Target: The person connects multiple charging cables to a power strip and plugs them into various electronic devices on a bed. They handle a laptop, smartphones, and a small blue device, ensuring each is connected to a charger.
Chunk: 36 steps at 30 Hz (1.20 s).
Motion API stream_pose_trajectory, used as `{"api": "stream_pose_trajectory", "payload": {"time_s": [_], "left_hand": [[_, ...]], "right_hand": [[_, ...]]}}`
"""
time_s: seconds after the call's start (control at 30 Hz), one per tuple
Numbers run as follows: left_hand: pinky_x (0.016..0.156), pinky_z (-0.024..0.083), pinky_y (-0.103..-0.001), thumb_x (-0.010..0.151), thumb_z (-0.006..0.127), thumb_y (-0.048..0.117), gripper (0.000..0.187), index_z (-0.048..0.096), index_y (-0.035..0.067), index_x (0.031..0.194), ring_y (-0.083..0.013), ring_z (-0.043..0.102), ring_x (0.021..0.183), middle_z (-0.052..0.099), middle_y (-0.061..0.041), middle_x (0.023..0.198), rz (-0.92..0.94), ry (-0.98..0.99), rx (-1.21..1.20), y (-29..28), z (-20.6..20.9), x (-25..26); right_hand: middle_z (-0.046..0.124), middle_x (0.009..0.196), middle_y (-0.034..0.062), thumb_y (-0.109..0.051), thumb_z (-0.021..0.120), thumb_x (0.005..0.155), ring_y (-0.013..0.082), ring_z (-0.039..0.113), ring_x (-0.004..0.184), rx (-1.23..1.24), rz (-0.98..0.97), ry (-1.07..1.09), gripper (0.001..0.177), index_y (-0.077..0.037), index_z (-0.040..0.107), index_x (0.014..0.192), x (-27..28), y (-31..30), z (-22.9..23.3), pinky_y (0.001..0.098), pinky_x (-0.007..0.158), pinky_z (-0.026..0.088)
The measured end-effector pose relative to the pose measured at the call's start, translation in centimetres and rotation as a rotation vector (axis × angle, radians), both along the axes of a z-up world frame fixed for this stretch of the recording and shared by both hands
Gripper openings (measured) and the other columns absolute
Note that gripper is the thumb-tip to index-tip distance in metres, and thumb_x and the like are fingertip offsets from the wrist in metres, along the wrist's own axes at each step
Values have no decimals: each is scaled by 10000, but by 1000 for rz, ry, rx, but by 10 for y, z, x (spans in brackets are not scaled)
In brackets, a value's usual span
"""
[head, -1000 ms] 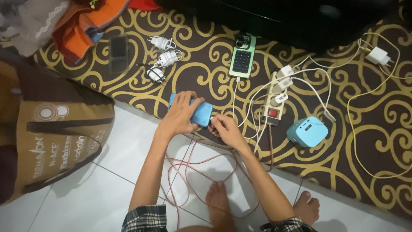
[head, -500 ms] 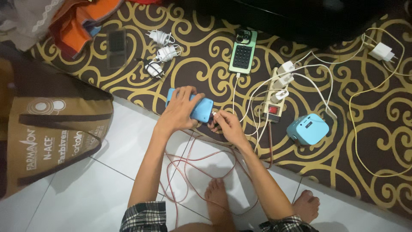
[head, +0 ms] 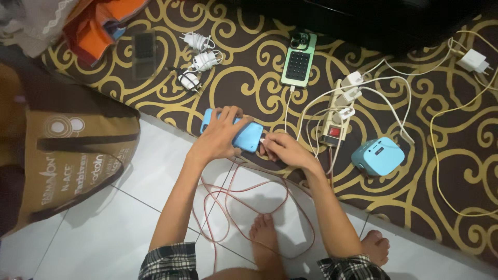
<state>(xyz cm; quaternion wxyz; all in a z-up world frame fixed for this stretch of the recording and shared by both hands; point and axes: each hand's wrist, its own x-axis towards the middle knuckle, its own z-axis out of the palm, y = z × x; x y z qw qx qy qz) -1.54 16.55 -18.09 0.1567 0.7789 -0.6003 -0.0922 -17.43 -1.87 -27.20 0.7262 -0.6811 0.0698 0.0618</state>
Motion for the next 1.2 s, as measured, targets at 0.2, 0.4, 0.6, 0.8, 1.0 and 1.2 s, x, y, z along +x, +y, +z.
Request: {"api": "stream_pose_trajectory", "payload": {"time_s": [0.2,0.4,0.6,0.8,1.0,1.2], "left_hand": [[1036,353,-486,463,912,171,923,613,177,1336,-309,492,1172,529,-96,1199,18,155,29,-4,-5,-3],[1054,355,-488,454,910,179,926,619,174,1333,-296,505,1168,539,-88,1196,17,161,-11,-5,-7,-3],[1058,356,-481,478,900,184,911,619,177,1345,-286,515,1183,544,-89,1196,-9,142,21,-10,-9,-3],[1078,384,-466,483,870,174,909,610,154,1354,-319,504,1224,535,-98,1266,-21,267,-88,-9,-15,4],[1076,422,-459,522,837,139,890,596,162,1378,-333,505,1252,517,-103,1308,-23,375,-127,-5,-17,13],[1064,445,-471,527,840,131,903,588,172,1393,-359,495,1259,502,-107,1331,-3,398,-106,-5,-16,13]], "right_hand": [[607,729,42,-194,509,1059,115,545,622,33,35,12,336,21,624,827,-8,-8,6,273,591,475],[599,717,23,-199,518,1052,103,543,614,12,-24,2,333,6,593,800,-10,-5,3,271,573,471],[609,696,31,-201,541,1045,102,549,608,-38,35,1,329,13,631,813,-9,-7,-2,270,568,470],[655,785,31,-205,517,1076,94,619,692,157,-130,-57,318,11,644,880,-15,-8,-1,255,657,549],[682,809,43,-171,514,1059,88,641,718,123,-219,-74,278,13,672,925,-15,4,3,244,681,560],[684,800,45,-154,547,1057,87,639,711,124,-215,-132,257,22,666,913,-9,8,0,236,665,533]]}}
